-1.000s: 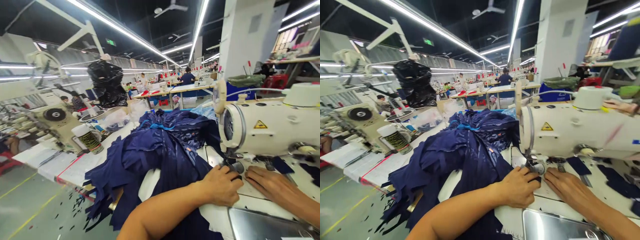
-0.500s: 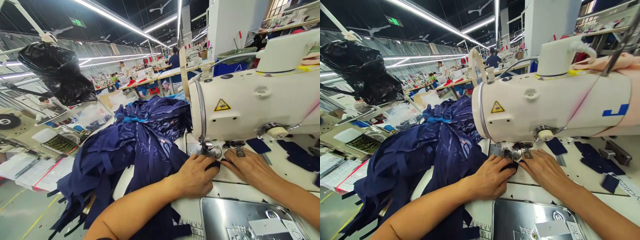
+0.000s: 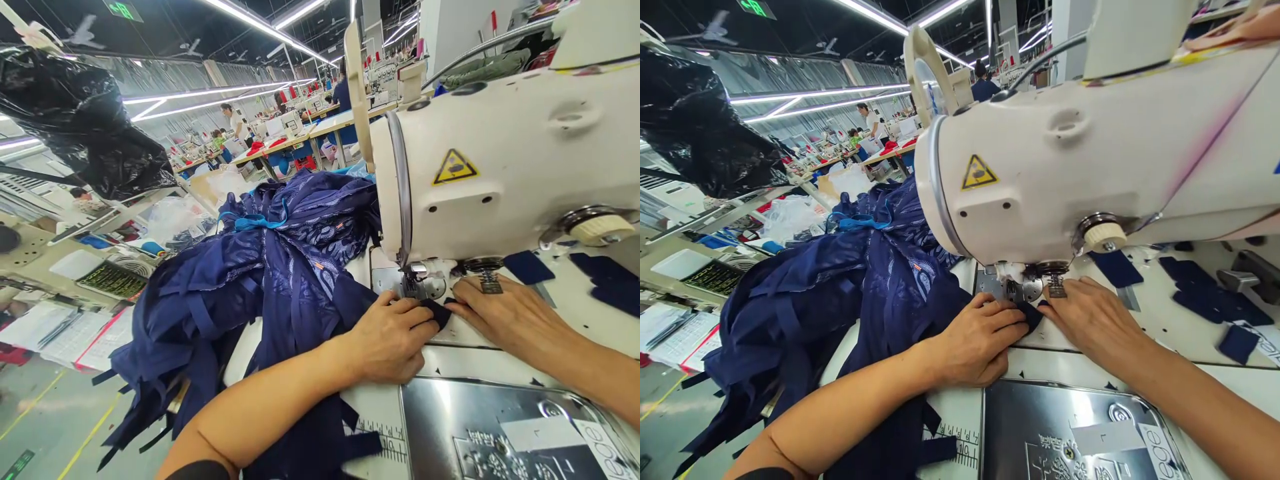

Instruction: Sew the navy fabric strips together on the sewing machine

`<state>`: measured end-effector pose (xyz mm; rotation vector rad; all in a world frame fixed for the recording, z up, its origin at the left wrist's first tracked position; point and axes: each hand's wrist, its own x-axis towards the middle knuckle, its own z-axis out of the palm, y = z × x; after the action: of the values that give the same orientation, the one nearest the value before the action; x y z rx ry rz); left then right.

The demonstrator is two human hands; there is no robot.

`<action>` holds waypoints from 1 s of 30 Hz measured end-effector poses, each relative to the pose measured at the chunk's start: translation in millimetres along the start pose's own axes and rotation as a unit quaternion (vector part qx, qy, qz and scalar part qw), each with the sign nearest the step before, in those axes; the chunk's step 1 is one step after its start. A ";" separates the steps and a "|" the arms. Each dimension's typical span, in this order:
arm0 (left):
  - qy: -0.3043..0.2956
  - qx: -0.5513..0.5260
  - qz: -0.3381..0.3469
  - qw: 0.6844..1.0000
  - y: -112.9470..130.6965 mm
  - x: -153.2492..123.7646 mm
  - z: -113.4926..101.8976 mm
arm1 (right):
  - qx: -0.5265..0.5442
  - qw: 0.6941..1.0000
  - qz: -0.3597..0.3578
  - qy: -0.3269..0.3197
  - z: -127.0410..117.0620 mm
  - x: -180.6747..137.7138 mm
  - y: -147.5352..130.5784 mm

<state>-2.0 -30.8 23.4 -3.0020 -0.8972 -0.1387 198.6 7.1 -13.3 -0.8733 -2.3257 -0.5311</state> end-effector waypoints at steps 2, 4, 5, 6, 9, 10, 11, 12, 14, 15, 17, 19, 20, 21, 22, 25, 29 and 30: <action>-0.008 0.011 -0.002 1.000 0.8 -1.0 -2.1 | 0.008 1.000 0.008 -0.006 -0.5 -1.5 0.0; -0.016 0.029 0.000 0.999 1.5 -1.7 -4.7 | 0.019 1.000 0.017 -0.016 -1.9 -2.9 0.4; -0.020 0.038 0.002 0.999 1.7 -1.7 -6.0 | 0.023 0.999 0.021 -0.022 -3.4 -3.3 0.5; -0.024 0.046 0.004 0.999 1.8 -1.6 -7.1 | 0.025 0.999 0.024 -0.027 -5.6 -3.3 0.5; -0.019 0.063 0.010 0.998 1.1 -0.3 -8.3 | 0.029 0.998 0.024 -0.059 -15.6 -0.3 -1.0; -0.010 0.069 0.014 0.997 0.5 0.3 -7.9 | 0.030 0.996 0.027 -0.078 -18.9 1.6 -2.0; 0.001 0.075 0.018 0.997 -0.2 1.1 -7.1 | 0.029 0.993 0.035 -0.104 -21.5 3.7 -2.9; 0.012 0.081 0.022 0.996 -1.0 1.8 -5.9 | 0.026 0.990 0.050 -0.130 -23.2 5.7 -3.8; 0.030 0.096 0.032 0.994 -2.2 2.8 -3.5 | 0.024 0.980 0.085 -0.176 -23.7 8.9 -4.9; 0.036 0.105 0.037 0.993 -2.2 2.7 -2.4 | 0.027 0.975 0.103 -0.193 -22.9 10.0 -5.4; 0.046 0.125 0.049 0.990 -1.3 1.4 -0.9 | 0.044 0.965 0.134 -0.220 -20.5 12.0 -6.8; 0.054 0.144 0.057 0.987 0.2 -1.0 0.3 | 0.069 0.958 0.154 -0.232 -18.2 14.4 -9.3; 0.057 0.152 0.059 0.985 0.8 -2.1 0.9 | 0.083 0.955 0.160 -0.234 -17.4 15.9 -10.9; 0.059 0.159 0.060 0.984 1.2 -3.0 1.6 | 0.098 0.953 0.165 -0.234 -16.7 17.4 -12.6; 0.062 0.165 0.061 0.982 1.3 -3.5 2.4 | 0.114 0.951 0.172 -0.231 -16.1 19.0 -14.2; 0.063 0.175 0.064 0.980 0.6 -2.8 3.9 | 0.170 0.941 0.202 -0.212 -14.6 22.3 -18.0; 0.056 0.168 0.056 0.983 0.4 0.3 2.5 | 0.238 0.917 0.264 -0.182 -10.7 21.6 -19.5; 0.052 0.163 0.052 0.984 0.7 0.9 1.7 | 0.248 0.911 0.277 -0.176 -9.7 20.9 -19.6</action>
<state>-0.8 -30.8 21.8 -2.7016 -0.6766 -0.1312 176.0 -2.5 4.5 -1.3681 -2.1961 0.4761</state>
